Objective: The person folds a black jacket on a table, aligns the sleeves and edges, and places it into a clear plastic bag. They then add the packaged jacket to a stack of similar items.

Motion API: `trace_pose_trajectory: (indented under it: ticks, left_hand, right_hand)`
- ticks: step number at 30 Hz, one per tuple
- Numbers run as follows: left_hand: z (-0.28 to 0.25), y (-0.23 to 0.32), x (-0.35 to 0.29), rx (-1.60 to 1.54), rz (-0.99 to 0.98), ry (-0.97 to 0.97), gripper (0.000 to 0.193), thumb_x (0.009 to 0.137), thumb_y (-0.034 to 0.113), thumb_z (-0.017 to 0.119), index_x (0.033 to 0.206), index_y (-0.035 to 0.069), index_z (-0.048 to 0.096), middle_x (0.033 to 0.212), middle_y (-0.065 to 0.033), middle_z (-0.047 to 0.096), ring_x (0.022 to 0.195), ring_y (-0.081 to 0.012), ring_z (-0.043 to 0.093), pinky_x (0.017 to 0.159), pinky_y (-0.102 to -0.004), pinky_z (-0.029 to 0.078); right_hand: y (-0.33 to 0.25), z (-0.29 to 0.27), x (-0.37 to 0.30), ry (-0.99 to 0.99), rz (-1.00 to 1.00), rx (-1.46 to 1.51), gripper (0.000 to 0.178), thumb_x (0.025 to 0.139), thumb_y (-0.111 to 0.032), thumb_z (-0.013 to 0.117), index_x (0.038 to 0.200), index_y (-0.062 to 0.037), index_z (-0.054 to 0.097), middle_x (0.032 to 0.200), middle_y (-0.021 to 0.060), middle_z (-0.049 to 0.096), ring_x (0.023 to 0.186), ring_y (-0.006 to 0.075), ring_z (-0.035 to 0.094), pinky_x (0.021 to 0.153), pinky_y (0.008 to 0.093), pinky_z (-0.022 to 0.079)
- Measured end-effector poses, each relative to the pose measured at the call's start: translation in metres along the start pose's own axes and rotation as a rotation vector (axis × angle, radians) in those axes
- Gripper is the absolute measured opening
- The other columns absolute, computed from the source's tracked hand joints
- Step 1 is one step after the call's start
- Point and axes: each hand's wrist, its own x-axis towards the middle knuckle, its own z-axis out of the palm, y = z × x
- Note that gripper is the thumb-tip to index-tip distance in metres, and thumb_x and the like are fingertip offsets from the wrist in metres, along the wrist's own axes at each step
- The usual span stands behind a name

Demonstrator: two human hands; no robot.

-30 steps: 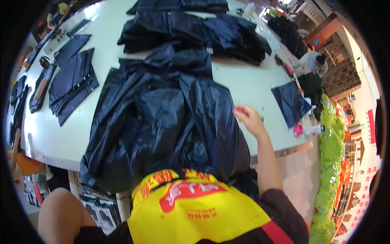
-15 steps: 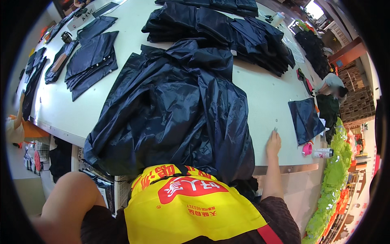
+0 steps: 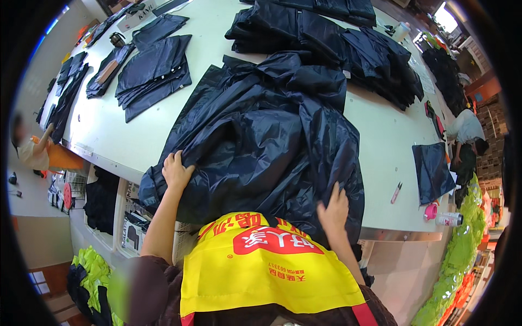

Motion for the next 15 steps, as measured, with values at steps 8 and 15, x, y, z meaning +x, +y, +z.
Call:
trace_pose_trajectory:
  ticks: [8, 15]
  left_hand:
    - [-0.013, -0.099, 0.039, 0.008, 0.039, 0.030, 0.030, 0.066, -0.002, 0.060, 0.094, 0.006, 0.058, 0.094, -0.0142, 0.059, 0.094, -0.0349, 0.055, 0.080, -0.0415, 0.046]
    - [-0.023, -0.176, 0.069, 0.164, 0.085, -0.251, 0.026, 0.069, 0.003, 0.057, 0.096, 0.003, 0.059, 0.098, -0.0201, 0.061, 0.097, -0.0375, 0.056, 0.083, -0.0421, 0.046]
  right_hand:
    - [0.218, -0.029, 0.031, 0.332, 0.549, 0.857, 0.045, 0.072, -0.007, 0.050, 0.114, 0.0093, 0.054, 0.107, 0.0164, 0.061, 0.091, 0.0255, 0.058, 0.084, 0.0328, 0.046]
    - [0.245, 0.014, 0.038, 0.466, 0.370, 0.402, 0.051, 0.075, -0.011, 0.051, 0.124, 0.0042, 0.047, 0.116, 0.0258, 0.057, 0.112, 0.0381, 0.051, 0.097, 0.0354, 0.037]
